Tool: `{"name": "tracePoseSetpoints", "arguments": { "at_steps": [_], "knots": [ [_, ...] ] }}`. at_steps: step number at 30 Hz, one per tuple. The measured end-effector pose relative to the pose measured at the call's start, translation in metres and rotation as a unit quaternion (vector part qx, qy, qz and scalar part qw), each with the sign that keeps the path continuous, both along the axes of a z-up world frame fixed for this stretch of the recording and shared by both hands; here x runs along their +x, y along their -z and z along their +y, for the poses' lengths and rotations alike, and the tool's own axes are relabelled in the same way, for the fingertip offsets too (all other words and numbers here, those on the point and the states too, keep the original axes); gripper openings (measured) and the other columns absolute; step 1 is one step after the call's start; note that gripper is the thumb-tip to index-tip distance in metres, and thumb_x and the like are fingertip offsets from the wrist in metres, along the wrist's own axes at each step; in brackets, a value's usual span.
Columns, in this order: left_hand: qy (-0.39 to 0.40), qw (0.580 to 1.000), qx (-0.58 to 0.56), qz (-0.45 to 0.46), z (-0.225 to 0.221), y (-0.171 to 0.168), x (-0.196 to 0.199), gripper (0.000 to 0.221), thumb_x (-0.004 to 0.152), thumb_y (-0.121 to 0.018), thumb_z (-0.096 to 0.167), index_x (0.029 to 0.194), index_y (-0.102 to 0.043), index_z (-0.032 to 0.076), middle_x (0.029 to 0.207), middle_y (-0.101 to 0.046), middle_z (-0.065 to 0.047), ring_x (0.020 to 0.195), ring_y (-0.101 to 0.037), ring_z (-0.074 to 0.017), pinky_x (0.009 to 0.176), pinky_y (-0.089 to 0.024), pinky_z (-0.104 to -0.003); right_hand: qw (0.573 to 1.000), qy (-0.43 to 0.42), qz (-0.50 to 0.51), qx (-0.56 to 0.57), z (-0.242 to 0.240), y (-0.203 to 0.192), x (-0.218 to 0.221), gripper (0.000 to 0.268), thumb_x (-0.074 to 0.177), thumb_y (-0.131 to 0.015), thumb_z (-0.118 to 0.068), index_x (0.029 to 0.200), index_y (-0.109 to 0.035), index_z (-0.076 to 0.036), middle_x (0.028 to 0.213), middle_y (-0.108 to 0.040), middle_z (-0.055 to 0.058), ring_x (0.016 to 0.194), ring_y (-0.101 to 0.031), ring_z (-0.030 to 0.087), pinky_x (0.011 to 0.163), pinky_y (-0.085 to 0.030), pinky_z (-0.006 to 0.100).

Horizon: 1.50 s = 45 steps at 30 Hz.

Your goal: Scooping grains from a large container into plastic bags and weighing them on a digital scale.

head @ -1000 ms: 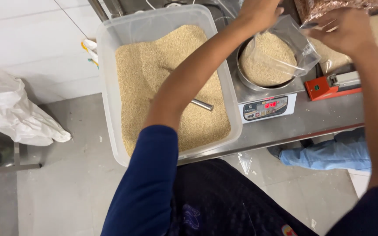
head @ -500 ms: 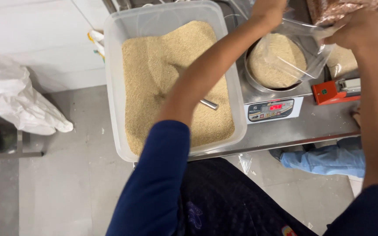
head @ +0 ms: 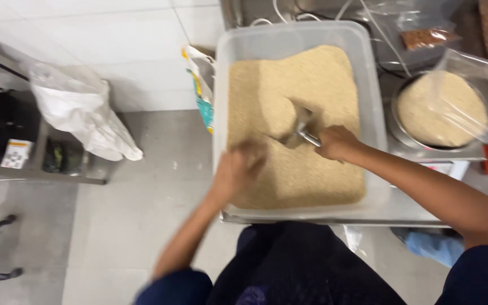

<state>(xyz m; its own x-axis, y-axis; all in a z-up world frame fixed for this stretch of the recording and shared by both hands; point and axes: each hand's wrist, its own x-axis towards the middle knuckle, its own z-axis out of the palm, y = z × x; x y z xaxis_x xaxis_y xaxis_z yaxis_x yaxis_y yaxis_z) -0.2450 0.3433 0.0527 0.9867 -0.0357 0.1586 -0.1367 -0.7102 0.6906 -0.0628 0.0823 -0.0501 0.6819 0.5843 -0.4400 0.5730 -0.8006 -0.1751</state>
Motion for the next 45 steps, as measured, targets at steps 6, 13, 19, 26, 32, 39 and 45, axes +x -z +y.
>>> {"name": "tracePoseSetpoints", "arguments": {
  "at_steps": [6,13,19,26,32,39,45],
  "knots": [
    [-0.045,0.993,-0.031,-0.102,-0.011,0.012,-0.078,0.016,0.084,-0.076,0.009,0.099,-0.073,0.006,0.106,-0.075,-0.011,0.096,-0.072,-0.032,0.082,-0.058,-0.041,0.911,0.254,0.304,0.117,0.024,0.118,0.045,0.014,0.086,-0.06,-0.015,0.083,-0.063,-0.002,0.069,-0.061,0.011,0.057,-0.057,0.022,0.051,-0.046,0.038],
    [-0.093,0.975,-0.019,-0.199,-0.019,0.01,-0.078,0.011,0.087,-0.08,0.015,0.083,-0.072,0.008,0.082,-0.073,-0.004,0.063,-0.068,-0.0223,0.056,-0.053,-0.034,0.805,0.445,0.357,0.164,0.068,0.003,0.001,0.056,0.103,-0.041,-0.052,0.082,-0.058,-0.003,0.061,-0.049,0.005,0.045,-0.038,0.015,0.037,-0.032,0.028],
    [-0.043,0.977,0.031,-0.207,-0.015,0.017,-0.081,0.018,0.091,-0.08,0.017,0.077,-0.069,0.011,0.077,-0.068,-0.003,0.063,-0.067,-0.0221,0.057,-0.052,-0.035,0.839,0.433,0.272,0.187,0.062,0.015,-0.033,0.032,0.1,-0.052,-0.034,0.093,-0.064,-0.005,0.068,-0.054,0.004,0.053,-0.045,0.013,0.046,-0.039,0.028],
    [-0.053,0.979,0.005,-0.197,-0.017,0.022,-0.083,0.017,0.094,-0.078,0.017,0.081,-0.07,0.01,0.08,-0.071,-0.003,0.065,-0.069,-0.0193,0.058,-0.053,-0.032,0.797,0.474,0.259,0.271,0.01,0.038,-0.056,0.024,0.097,-0.055,-0.02,0.089,-0.067,-0.001,0.068,-0.061,0.008,0.055,-0.052,0.015,0.052,-0.042,0.031],
    [-0.056,0.977,0.014,-0.207,-0.016,0.021,-0.079,0.017,0.091,-0.078,0.016,0.078,-0.069,0.009,0.077,-0.07,-0.004,0.062,-0.068,-0.0218,0.058,-0.052,-0.034,0.732,0.453,0.286,0.42,-0.018,0.001,-0.068,0.02,0.092,-0.06,-0.015,0.08,-0.062,0.001,0.067,-0.059,0.01,0.056,-0.053,0.018,0.056,-0.044,0.033],
    [-0.068,0.982,0.041,-0.174,-0.019,0.023,-0.079,0.018,0.09,-0.077,0.016,0.077,-0.069,0.009,0.078,-0.072,-0.005,0.064,-0.069,-0.0224,0.058,-0.054,-0.034,0.634,0.448,0.319,0.544,-0.042,-0.019,-0.073,0.017,0.087,-0.062,-0.011,0.077,-0.059,0.002,0.065,-0.057,0.011,0.056,-0.053,0.019,0.055,-0.042,0.033],
    [-0.083,0.997,0.006,-0.009,-0.02,-0.005,-0.065,0.012,0.084,-0.08,0.02,0.088,-0.075,0.009,0.086,-0.076,-0.007,0.069,-0.074,-0.0251,0.059,-0.056,-0.037,0.608,0.47,0.308,0.56,-0.1,-0.086,-0.097,0.012,0.086,-0.062,-0.012,0.083,-0.063,-0.001,0.069,-0.057,0.009,0.058,-0.052,0.018,0.056,-0.042,0.034]
  ]
}}
